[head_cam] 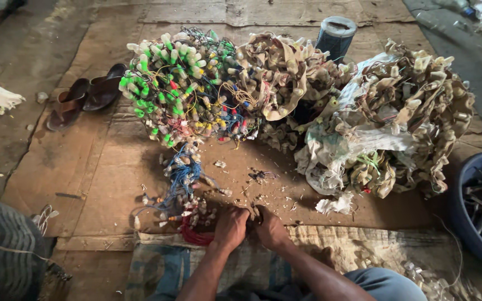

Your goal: The person sits on a mat and uses pliers to cut the wires of tangled Christmas lights. They repeatedly pull sections of the light string, cut the wires, and drop the pieces onto the floor.

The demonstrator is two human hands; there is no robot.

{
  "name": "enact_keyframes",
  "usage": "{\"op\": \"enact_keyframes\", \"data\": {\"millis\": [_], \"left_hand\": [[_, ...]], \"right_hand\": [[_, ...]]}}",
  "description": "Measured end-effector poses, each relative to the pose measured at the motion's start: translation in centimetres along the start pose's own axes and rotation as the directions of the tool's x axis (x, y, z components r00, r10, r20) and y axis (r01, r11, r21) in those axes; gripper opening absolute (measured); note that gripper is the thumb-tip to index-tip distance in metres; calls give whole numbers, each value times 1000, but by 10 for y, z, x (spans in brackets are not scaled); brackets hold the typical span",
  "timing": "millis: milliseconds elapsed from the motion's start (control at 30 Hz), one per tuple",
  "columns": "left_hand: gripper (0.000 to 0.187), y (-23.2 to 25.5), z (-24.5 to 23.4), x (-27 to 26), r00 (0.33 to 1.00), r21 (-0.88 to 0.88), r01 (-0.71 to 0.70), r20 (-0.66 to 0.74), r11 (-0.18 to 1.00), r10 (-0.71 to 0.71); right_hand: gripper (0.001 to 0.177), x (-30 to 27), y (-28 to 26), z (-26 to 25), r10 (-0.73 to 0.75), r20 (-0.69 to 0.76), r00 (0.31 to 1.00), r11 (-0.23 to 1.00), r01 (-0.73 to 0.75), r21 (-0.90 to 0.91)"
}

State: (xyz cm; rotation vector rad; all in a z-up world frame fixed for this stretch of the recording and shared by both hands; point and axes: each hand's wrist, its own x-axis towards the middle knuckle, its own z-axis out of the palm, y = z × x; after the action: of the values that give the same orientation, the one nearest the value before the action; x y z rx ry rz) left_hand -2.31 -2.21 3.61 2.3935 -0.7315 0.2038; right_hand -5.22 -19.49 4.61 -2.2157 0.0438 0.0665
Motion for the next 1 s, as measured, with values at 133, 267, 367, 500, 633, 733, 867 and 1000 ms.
{"op": "enact_keyframes", "data": {"millis": [133, 267, 367, 500, 633, 733, 867, 1000], "left_hand": [[21, 0, 6, -1, 999, 19, 28, -23, 999, -28], [35, -4, 10, -4, 992, 69, 88, -93, 994, -82], [42, -6, 10, -5, 998, 64, 46, -56, 997, -42], [34, -2, 4, -8, 998, 16, 22, -62, 1000, -21], [19, 7, -22, -1, 989, 45, 150, -9, 988, -150], [19, 17, -47, 4, 975, 75, 176, -148, 982, -163], [40, 32, -63, 4, 953, 115, -26, -298, 993, 59], [20, 37, -46, 8, 987, -96, 86, -127, 992, -98]], "right_hand": [[45, 10, 2, 10, 192, 89, 977, 938, -210, 276], [24, 18, 11, 11, 345, 227, 911, 838, -407, 363], [27, 22, 20, 14, 155, 134, 979, 907, -194, 373], [27, 20, 9, 11, 88, 117, 989, 910, -127, 395], [34, 15, -40, -23, 157, 56, 986, 865, -164, 474], [30, 8, -75, -54, 317, 76, 945, 823, -314, 473], [23, 5, -85, -67, 292, 177, 940, 807, -342, 481], [24, 14, -61, -41, 158, 105, 982, 765, -189, 616]]}}
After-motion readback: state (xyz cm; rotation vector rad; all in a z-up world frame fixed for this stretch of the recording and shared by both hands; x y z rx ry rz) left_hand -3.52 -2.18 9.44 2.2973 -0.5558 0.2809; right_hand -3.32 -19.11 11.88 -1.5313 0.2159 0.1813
